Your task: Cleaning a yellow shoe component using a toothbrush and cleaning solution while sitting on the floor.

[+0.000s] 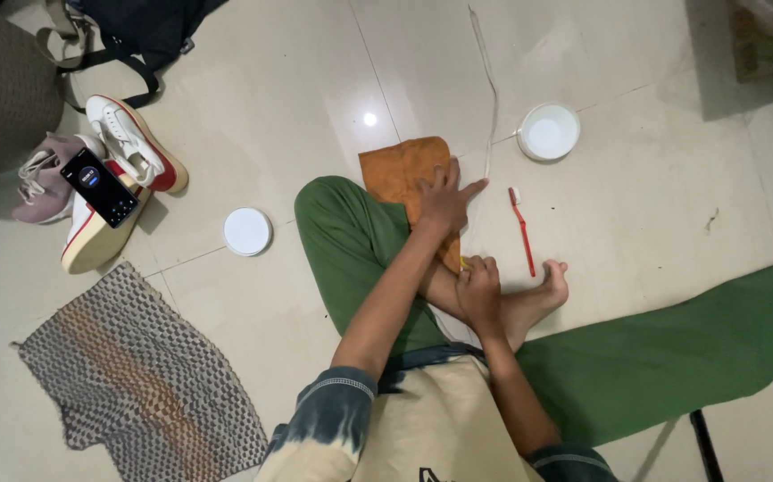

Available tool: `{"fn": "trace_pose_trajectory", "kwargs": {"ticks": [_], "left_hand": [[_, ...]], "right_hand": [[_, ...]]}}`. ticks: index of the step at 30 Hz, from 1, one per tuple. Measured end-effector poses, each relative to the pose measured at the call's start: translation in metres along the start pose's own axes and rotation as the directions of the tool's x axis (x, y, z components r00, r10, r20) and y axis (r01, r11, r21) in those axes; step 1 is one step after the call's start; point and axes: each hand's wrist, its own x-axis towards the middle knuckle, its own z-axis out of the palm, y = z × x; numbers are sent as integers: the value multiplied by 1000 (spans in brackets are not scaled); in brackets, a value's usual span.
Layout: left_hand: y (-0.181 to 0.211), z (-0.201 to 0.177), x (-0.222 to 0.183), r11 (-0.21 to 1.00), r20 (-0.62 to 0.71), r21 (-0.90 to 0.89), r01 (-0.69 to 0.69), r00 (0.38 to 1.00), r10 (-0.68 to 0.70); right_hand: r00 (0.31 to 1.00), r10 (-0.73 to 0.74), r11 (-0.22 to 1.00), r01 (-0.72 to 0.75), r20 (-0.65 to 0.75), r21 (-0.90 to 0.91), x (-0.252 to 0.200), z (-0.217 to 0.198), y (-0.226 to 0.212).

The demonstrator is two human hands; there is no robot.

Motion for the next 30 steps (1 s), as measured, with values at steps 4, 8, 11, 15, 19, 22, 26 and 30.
{"fn": "trace_pose_trajectory", "kwargs": {"ticks": [4, 8, 11, 15, 19, 22, 26, 30], "left_hand": [[2, 6, 2, 1000, -8, -7, 11, 1000, -11], [6, -4, -9, 1000, -3, 7, 29, 1000, -29], [8, -6, -14, 999, -6, 32, 40, 999, -40], [7, -4, -9, 998, -13, 42, 36, 999, -36], [6, 1, -3, 999, -16, 24, 30, 999, -30], [7, 2, -3, 999, -24, 29, 32, 999, -31], [8, 4, -1, 998, -8, 50, 31, 999, -31], [9, 2, -4, 997, -5, 69, 33, 999, -33]], "right_hand": [[998, 23, 1000, -23, 66, -4, -1, 6, 18], [996, 41, 999, -40, 75, -6, 3, 17, 36], [991, 68, 998, -67, 117, -12, 5, 16, 36], [962, 160, 987, -161, 222, -14, 5, 3, 23], [954, 165, 986, -170, 249, -4, 8, -2, 17], [951, 147, 988, -153, 272, 0, 8, -7, 16], [948, 133, 987, -152, 289, 43, 7, -11, 16], [963, 92, 994, -104, 253, 32, 6, -4, 24]]}}
